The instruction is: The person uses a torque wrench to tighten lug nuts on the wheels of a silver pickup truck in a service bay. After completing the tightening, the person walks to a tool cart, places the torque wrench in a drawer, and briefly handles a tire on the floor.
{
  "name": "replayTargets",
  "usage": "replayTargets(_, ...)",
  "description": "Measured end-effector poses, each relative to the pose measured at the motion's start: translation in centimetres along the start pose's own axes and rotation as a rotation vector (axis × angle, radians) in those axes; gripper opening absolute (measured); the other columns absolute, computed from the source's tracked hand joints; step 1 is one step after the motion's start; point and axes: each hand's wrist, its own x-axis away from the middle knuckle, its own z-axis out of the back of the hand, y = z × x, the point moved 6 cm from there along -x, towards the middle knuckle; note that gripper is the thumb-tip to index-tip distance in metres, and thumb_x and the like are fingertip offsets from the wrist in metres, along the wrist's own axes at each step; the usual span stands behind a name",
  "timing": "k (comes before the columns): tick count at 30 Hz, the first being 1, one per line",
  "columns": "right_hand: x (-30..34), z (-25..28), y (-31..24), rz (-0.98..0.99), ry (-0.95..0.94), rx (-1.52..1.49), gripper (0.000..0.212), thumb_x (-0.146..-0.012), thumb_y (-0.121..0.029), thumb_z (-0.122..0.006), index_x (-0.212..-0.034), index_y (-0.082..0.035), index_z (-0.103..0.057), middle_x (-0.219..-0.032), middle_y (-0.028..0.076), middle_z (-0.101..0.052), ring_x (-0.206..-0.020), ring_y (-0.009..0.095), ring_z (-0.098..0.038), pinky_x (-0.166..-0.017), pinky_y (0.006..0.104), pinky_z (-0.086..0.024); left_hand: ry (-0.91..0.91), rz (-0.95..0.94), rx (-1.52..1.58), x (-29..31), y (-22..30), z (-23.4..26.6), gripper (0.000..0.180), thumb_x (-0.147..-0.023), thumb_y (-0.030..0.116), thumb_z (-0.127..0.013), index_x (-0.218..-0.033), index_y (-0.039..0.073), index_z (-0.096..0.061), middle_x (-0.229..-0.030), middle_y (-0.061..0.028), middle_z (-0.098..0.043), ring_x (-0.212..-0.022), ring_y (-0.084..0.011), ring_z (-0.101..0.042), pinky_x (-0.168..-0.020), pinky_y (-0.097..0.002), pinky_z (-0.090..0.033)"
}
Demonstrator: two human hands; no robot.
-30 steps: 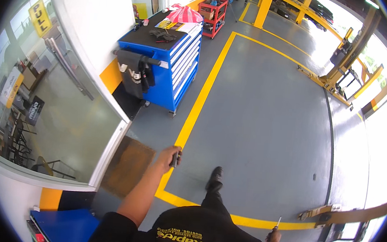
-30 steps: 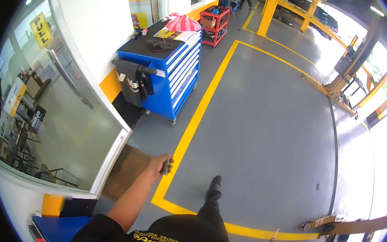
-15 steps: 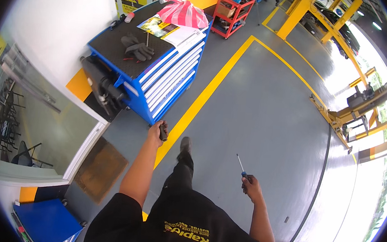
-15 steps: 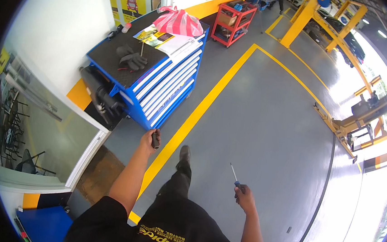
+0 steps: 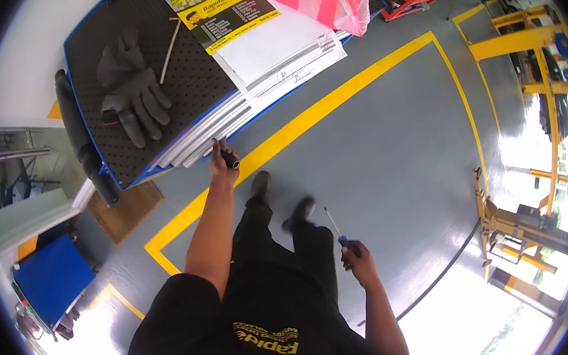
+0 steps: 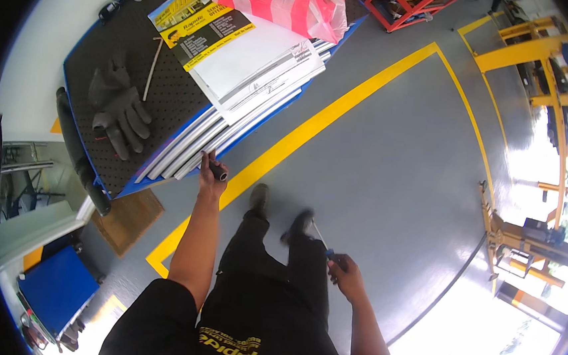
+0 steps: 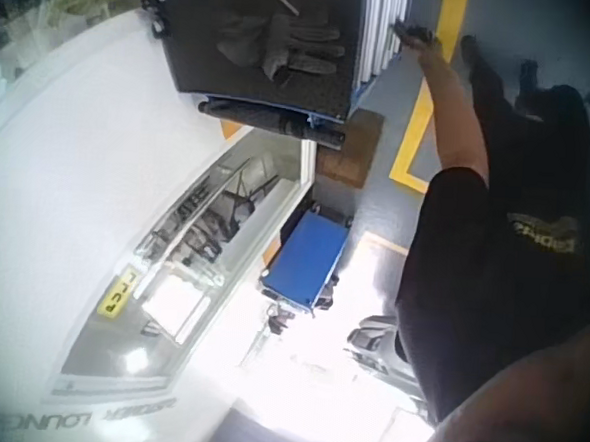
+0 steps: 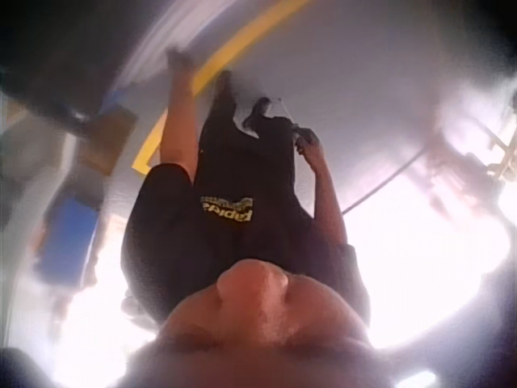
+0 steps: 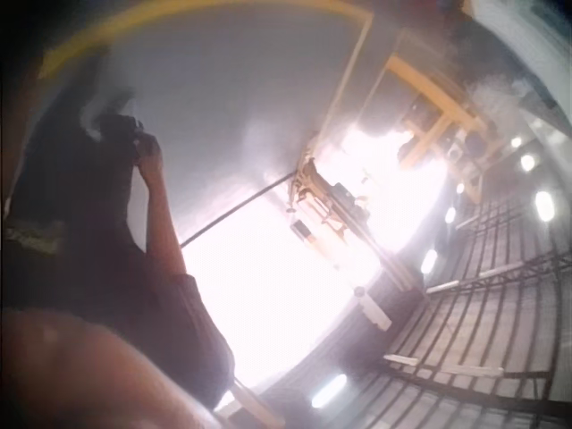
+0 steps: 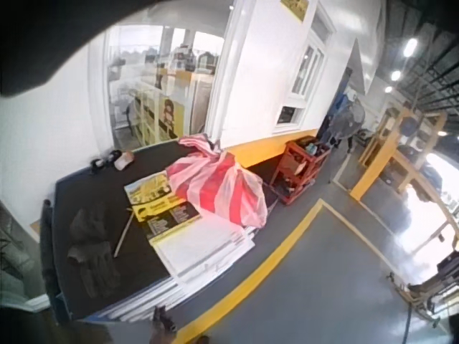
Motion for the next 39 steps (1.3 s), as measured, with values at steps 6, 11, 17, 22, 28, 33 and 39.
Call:
replayTargets(6, -9.8, 4.2, -10.4, 0.16, -0.061, 0.088, 0.039, -0.096, -0.028, -0.07, -0.125, -0.004, -0.062, -0.094, 0.007, -0.066, -0.071, 0.014, -0.062, -0.064, 0.0304, -0.053, 0.301, 0.08, -0.038, 9.4, -8.7, 2.7, 0.046, -0.098, 0.049, -0.063, -0.126, 0.012, -0.061, -0.106, 0.0002, -0.067, -0.07, -0.0113, -0.053, -0.061, -0.0248, -0.048)
replayTargets(11, -16.1, 6.1, -17.0, 0.341, -0.093, 0.328, 0.043, -0.094, -0.031, -0.072, -0.126, -0.005, -0.063, -0.1, 0.009, -0.067, -0.083, 0.018, -0.065, -0.073, 0.0355, -0.054, 0.352, 0.107, -0.157, 14.8, -14.0, 5.6, 0.049, -0.101, 0.046, -0.061, -0.134, 0.011, -0.055, -0.125, -0.0034, -0.069, -0.075, -0.014, -0.053, -0.066, -0.0281, -0.048)
replayTargets(17, -21.8, 8.4, -21.8, 0.645, 0.009, 0.614, 0.034, -0.09, -0.023, -0.075, -0.117, -0.004, -0.068, -0.105, 0.014, -0.072, -0.093, 0.029, -0.07, -0.086, 0.0392, -0.054, 0.414, 0.158, -0.2, 18.9, -18.3, 7.8, 0.04, -0.102, 0.043, -0.06, -0.127, 0.012, -0.057, -0.114, -0.0062, -0.071, -0.074, -0.017, -0.055, -0.066, -0.0325, -0.05)
replayTargets(22, -25.6, 8.0, -23.1, 0.676, -0.093, 0.297, 0.033, -0.09, -0.02, -0.076, -0.116, -0.001, -0.067, -0.106, 0.014, -0.073, -0.098, 0.026, -0.07, -0.089, 0.0373, -0.053, 0.468, 0.165, -0.223, 21.4, -20.2, 8.9, 0.037, -0.101, 0.042, -0.062, -0.12, 0.011, -0.057, -0.105, -0.007, -0.072, -0.07, -0.0166, -0.057, -0.062, -0.0325, -0.05)
replayTargets(28, -32.2, 2.8, -16.6, 0.514, -0.012, 0.14, 0.033, -0.09, -0.019, -0.075, -0.115, 0.0, -0.065, -0.106, 0.015, -0.073, -0.101, 0.026, -0.07, -0.089, 0.0368, -0.053, 0.462, 0.21, -0.259, 21.8, -21.9, 9.2, 0.037, -0.101, 0.045, -0.061, -0.112, 0.01, -0.063, -0.091, -0.008, -0.071, -0.065, -0.0163, -0.058, -0.058, -0.0318, -0.049)
replayTargets(33, -31.9, 0.8, -19.3, 0.512, -0.043, 0.167, 0.035, -0.087, -0.015, -0.079, -0.117, -0.001, -0.067, -0.105, 0.013, -0.073, -0.098, 0.023, -0.069, -0.089, 0.0348, -0.052, 0.435, 0.381, -0.561, 23.1, -20.5, 9.8, 0.034, -0.1, 0.041, -0.061, -0.099, 0.008, -0.068, -0.079, -0.0065, -0.068, -0.055, -0.0157, -0.055, -0.051, -0.0327, -0.047)
replayTargets(39, -27.3, 4.6, -31.0, 0.669, -0.229, 0.172, 0.042, -0.081, -0.014, -0.084, -0.117, 0.003, -0.069, -0.101, 0.01, -0.074, -0.095, 0.019, -0.068, -0.087, 0.033, -0.052, 0.434, 0.038, -1.108, 22.6, -15.5, 6.1, 0.026, -0.095, 0.029, -0.065, -0.094, 0.003, -0.066, -0.066, -0.0062, -0.065, -0.051, -0.015, -0.058, -0.05, -0.0315, -0.047)
